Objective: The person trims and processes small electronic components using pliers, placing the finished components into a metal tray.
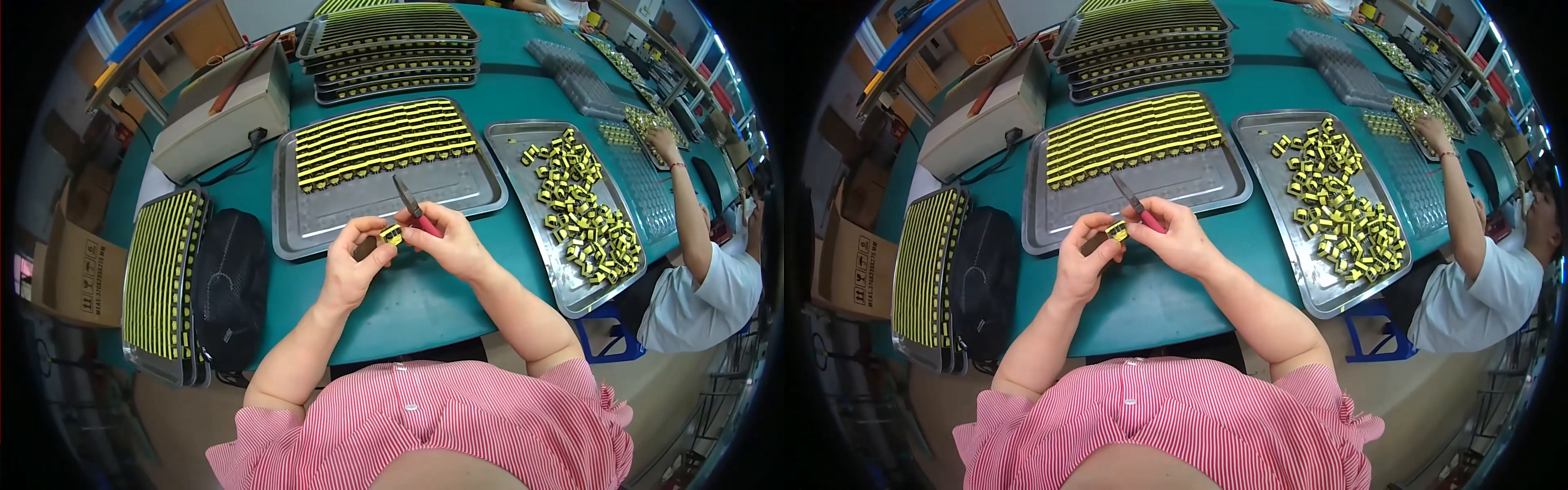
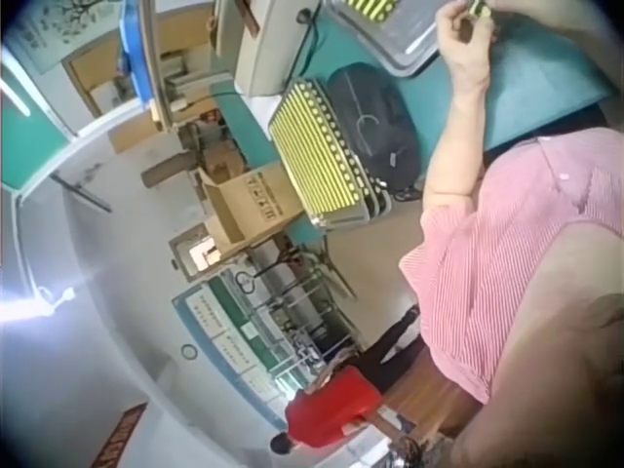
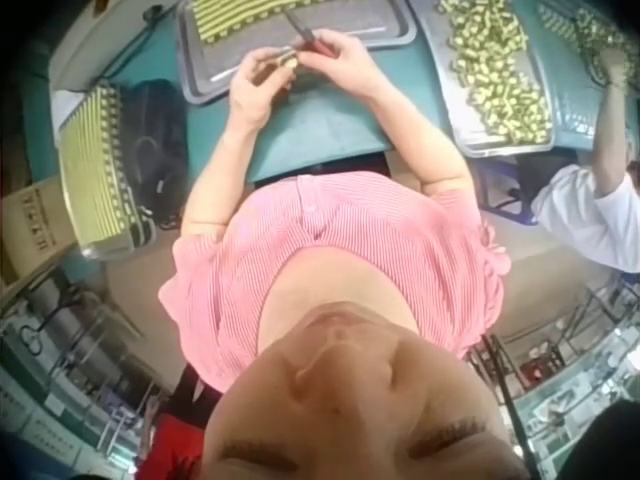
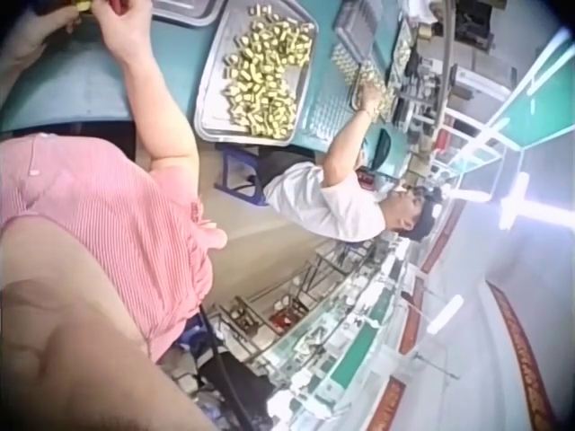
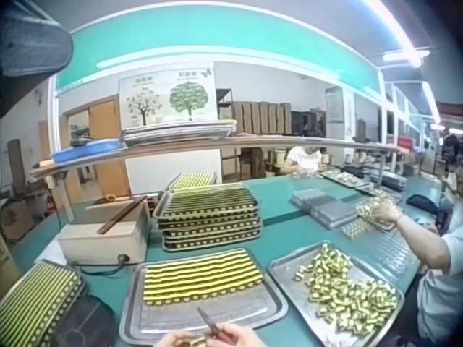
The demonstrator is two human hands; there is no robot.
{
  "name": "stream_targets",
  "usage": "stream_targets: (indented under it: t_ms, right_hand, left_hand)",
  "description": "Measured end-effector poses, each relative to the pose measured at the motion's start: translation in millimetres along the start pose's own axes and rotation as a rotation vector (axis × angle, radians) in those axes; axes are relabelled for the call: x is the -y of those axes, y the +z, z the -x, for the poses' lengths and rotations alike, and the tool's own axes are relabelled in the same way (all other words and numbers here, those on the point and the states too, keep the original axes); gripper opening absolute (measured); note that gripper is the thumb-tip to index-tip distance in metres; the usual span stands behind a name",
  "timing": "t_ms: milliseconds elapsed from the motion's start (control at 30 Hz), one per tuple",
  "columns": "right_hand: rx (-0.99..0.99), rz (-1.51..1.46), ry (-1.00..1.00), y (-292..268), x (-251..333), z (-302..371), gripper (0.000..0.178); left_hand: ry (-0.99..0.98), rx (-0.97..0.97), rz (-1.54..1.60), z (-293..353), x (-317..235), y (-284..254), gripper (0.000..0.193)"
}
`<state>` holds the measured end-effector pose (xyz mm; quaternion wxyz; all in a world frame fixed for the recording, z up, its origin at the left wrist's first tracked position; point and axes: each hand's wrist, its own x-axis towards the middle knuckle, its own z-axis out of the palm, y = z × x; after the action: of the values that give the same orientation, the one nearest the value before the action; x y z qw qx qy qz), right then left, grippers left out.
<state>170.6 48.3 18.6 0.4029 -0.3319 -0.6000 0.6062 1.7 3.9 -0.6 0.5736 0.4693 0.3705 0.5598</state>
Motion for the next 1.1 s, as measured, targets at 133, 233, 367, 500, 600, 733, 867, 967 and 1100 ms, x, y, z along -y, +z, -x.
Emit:
stream_targets:
  t_ms: [133, 233, 367, 500, 600, 733, 867, 967, 1100]
  right_hand:
    - [-0.011, 0.038, -0.001, 0.2, -1.8, -0.5, 0.023]
    - [-0.024, 0.035, 0.007, 1.3, -1.0, 0.0, 0.023]
    - [-0.018, 0.064, 0.019, 0.4, -4.3, -0.6, 0.024]
    - [-0.016, 0.102, 0.038, 0.8, -3.3, -0.5, 0.024]
    - [-0.015, 0.119, 0.032, 1.0, -3.2, -0.5, 0.024]
    - [-0.011, 0.126, 0.034, 1.0, -2.2, 0.0, 0.024]
    - [-0.01, 0.134, 0.036, 1.4, -3.0, -0.1, 0.024]
    - [-0.008, 0.144, 0.021, 1.0, -5.5, -0.3, 0.024]
    - [-0.015, 0.173, 0.018, 1.0, -6.8, -0.3, 0.023]
  left_hand:
    - [0.043, -0.019, -0.07, 0.4, -1.0, -0.4, 0.031]
    - [0.063, -0.03, -0.086, 1.1, -2.8, 0.7, 0.03]
    - [0.089, -0.03, -0.068, 1.3, -3.5, 3.6, 0.03]
    - [0.084, -0.026, -0.078, 1.6, -3.1, 2.7, 0.03]
    - [0.099, -0.018, -0.076, 1.4, -3.4, 3.3, 0.03]
    - [0.092, -0.014, -0.082, 1.0, -2.8, 2.4, 0.03]
    - [0.076, -0.017, -0.105, 1.6, -5.5, 3.6, 0.03]
    - [0.087, -0.017, -0.12, 1.3, -5.4, 4.3, 0.031]
    - [0.082, -0.02, -0.116, 1.8, -6.0, 5.0, 0.031]
